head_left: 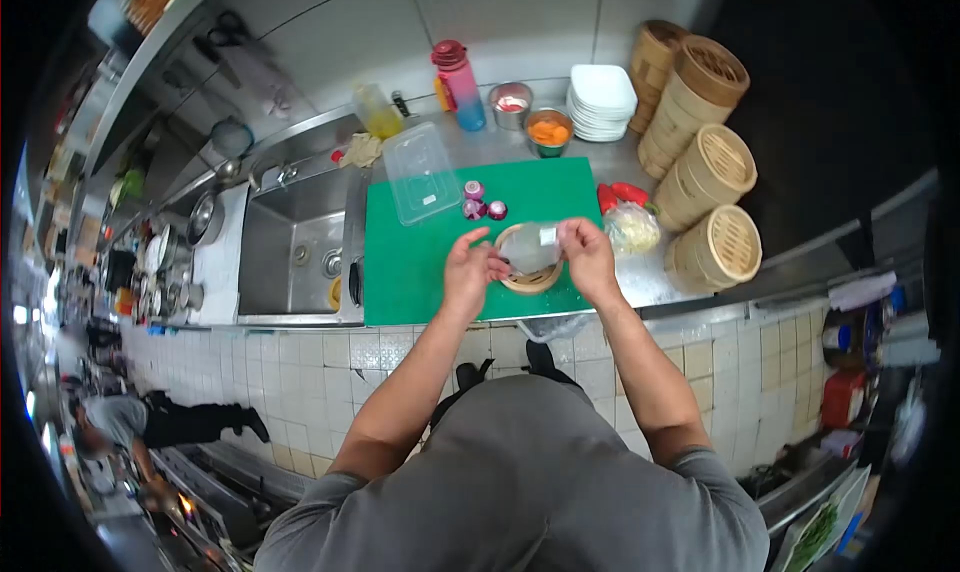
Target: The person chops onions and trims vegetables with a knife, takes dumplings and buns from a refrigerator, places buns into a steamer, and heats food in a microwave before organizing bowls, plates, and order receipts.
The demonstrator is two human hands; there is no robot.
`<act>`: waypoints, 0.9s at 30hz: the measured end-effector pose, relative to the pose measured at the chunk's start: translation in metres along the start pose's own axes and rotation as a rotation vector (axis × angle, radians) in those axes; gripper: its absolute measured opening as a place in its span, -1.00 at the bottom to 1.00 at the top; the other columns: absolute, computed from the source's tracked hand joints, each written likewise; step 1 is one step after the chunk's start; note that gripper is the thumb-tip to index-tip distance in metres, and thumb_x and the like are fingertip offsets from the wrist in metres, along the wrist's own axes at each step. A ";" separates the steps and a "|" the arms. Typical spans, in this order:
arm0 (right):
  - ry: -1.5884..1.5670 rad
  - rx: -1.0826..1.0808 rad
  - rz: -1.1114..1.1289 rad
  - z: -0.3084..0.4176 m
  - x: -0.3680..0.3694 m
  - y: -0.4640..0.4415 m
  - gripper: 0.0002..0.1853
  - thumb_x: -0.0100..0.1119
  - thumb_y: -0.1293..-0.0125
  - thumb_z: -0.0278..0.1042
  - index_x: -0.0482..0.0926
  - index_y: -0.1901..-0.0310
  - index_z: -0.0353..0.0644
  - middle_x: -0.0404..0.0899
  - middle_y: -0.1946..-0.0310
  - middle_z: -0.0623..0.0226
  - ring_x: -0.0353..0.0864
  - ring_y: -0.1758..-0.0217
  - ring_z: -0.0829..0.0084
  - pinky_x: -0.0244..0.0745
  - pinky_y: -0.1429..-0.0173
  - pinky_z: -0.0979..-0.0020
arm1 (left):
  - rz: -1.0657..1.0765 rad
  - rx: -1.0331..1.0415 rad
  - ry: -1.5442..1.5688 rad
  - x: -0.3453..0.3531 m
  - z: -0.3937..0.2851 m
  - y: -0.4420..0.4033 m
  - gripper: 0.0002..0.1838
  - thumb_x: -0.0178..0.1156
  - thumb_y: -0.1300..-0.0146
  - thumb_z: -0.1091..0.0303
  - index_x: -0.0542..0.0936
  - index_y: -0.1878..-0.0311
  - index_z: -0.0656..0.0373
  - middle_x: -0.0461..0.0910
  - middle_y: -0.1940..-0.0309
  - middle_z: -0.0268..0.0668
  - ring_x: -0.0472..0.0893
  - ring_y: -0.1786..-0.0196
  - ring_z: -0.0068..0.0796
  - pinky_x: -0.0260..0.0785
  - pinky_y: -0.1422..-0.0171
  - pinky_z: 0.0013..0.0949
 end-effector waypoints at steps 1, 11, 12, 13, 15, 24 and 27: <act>-0.018 -0.011 -0.081 0.001 0.000 0.006 -0.91 0.12 -0.50 -0.44 0.60 0.11 -0.22 0.58 0.39 0.55 0.52 0.39 0.67 0.48 0.26 0.53 | -0.056 -0.030 0.074 -0.005 0.001 -0.001 -0.55 0.09 -0.44 0.50 0.34 -0.37 0.28 0.64 0.15 -0.10 0.68 0.35 -0.50 0.54 0.35 -0.42; -0.560 0.633 -0.378 -0.167 -0.187 0.182 -0.75 -0.04 -0.43 -0.37 0.56 -0.03 -0.18 0.66 0.14 0.24 0.71 0.18 0.31 0.74 0.18 0.33 | 0.326 0.402 -1.192 0.031 -0.001 0.001 -0.21 0.47 -0.09 0.06 0.40 -0.36 0.12 0.47 -0.27 -0.06 0.43 -0.29 0.01 0.31 -0.37 -0.03; -0.643 0.762 -0.484 -0.248 -0.208 0.199 -0.73 -0.06 -0.44 -0.36 0.56 -0.05 -0.20 0.66 0.12 0.20 0.72 0.20 0.26 0.76 0.22 0.29 | 0.233 0.362 -1.200 0.030 0.002 -0.004 -0.23 0.44 -0.13 -0.02 0.41 -0.33 0.16 0.51 -0.24 -0.06 0.46 -0.27 0.02 0.31 -0.35 -0.02; -0.729 0.882 -0.611 -0.326 -0.228 0.216 -0.71 -0.09 -0.45 -0.36 0.56 -0.07 -0.23 0.66 0.09 0.15 0.73 0.22 0.21 0.78 0.27 0.24 | 0.229 0.358 -1.211 0.029 0.007 -0.011 -0.23 0.44 -0.13 -0.02 0.41 -0.33 0.16 0.51 -0.24 -0.06 0.46 -0.27 0.02 0.31 -0.35 -0.02; -0.654 0.806 -0.765 -0.362 -0.181 0.192 -0.70 0.01 -0.43 -0.27 0.56 0.06 -0.38 0.65 0.17 0.03 0.71 0.14 0.12 0.77 0.10 0.17 | 0.226 0.249 -1.205 0.024 0.026 -0.026 -0.20 0.40 -0.15 -0.14 0.41 -0.28 0.24 0.58 -0.14 -0.04 0.52 -0.18 0.06 0.34 -0.30 -0.01; 0.730 0.907 0.514 -0.174 -0.059 0.082 -0.62 0.16 -0.45 -0.11 0.65 0.16 -0.37 0.69 0.34 0.11 0.67 0.51 0.26 0.67 0.37 0.30 | 0.126 0.143 -1.212 0.045 0.017 -0.019 -0.19 0.49 -0.02 -0.17 0.43 -0.14 0.24 0.67 0.06 -0.06 0.61 0.03 0.01 0.48 -0.09 -0.05; 0.445 0.423 0.379 -0.083 -0.047 0.066 -0.74 0.18 -0.46 -0.18 0.68 0.15 -0.24 0.69 0.45 0.25 0.66 0.54 0.30 0.62 0.39 0.29 | 0.110 0.120 -1.305 0.050 -0.002 -0.014 -0.25 0.44 -0.05 -0.24 0.55 -0.04 0.26 0.71 0.13 -0.03 0.64 0.08 0.05 0.51 -0.03 -0.04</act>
Point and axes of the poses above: each hand's wrist, its own y-axis away from the middle knuckle, its own x-axis out of the palm, z = x × y, the point moved 3 cm from there along -y, towards the middle knuckle
